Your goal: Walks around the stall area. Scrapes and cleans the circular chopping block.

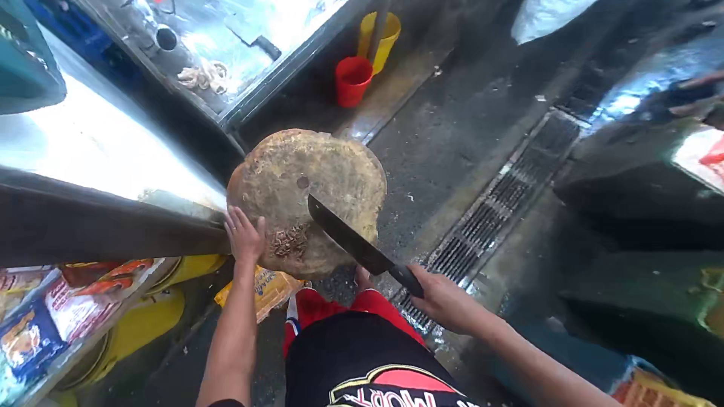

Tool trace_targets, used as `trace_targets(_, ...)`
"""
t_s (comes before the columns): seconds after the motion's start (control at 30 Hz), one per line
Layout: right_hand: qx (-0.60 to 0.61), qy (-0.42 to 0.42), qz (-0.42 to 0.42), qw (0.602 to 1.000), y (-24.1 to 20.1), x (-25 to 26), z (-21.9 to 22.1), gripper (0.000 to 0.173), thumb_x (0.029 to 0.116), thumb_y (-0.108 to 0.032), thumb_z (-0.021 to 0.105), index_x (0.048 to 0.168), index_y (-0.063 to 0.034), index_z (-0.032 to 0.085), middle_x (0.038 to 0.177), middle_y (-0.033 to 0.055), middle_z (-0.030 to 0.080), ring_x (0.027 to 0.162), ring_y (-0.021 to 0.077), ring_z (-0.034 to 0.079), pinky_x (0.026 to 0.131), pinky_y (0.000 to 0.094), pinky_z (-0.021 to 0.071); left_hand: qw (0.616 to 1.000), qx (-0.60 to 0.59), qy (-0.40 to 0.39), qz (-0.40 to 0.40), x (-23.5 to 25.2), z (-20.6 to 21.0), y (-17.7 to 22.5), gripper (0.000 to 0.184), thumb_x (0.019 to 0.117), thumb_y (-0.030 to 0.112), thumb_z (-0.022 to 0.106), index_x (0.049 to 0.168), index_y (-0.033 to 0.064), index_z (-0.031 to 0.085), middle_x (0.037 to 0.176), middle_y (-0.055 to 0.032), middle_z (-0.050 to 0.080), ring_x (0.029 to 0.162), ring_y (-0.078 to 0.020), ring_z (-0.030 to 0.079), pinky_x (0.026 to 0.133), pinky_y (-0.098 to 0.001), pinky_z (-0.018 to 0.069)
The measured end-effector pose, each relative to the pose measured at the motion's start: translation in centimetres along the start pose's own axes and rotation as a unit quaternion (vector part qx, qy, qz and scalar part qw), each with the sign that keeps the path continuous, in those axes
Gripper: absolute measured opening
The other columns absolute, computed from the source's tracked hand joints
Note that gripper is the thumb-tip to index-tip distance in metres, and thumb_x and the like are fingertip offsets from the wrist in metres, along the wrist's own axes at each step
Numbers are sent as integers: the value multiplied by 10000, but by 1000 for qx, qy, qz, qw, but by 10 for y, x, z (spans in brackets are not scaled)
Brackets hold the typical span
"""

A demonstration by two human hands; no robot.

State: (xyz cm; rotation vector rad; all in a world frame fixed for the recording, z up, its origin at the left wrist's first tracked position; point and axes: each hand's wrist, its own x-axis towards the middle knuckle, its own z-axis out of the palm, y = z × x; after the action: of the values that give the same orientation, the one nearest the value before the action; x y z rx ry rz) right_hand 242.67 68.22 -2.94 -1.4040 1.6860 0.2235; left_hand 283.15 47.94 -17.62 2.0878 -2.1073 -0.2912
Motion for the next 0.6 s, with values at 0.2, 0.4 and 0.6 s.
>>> trace_targets(0.2,38,-34,-8,999,31,42,-62,539,903,-244,717,1407,-151,550,1030,157,714,931,341,707,833,600,564,977,-191,-83,49,-13,-32,47,809,1050,607,333,1628,43,276,1722,-115,207,1570,-241,274,1273,-485,274)
trace_targets(0.4,-137,-24,-37,990,32,63,-98,513,901,-165,706,1374,-88,524,994,223,700,933,437,700,795,645,550,998,-57,-18,-23,57,-16,11,884,1056,617,341,1616,-51,196,1710,-258,101,1598,-396,89,1300,-536,125)
trace_targets(0.6,-113,31,23,993,30,114,-99,405,923,-280,690,1278,-106,600,1000,217,703,941,440,693,770,682,533,970,-238,-41,37,-12,-29,18,589,1091,394,357,1585,78,406,1659,-68,382,1526,-178,370,1264,-448,315)
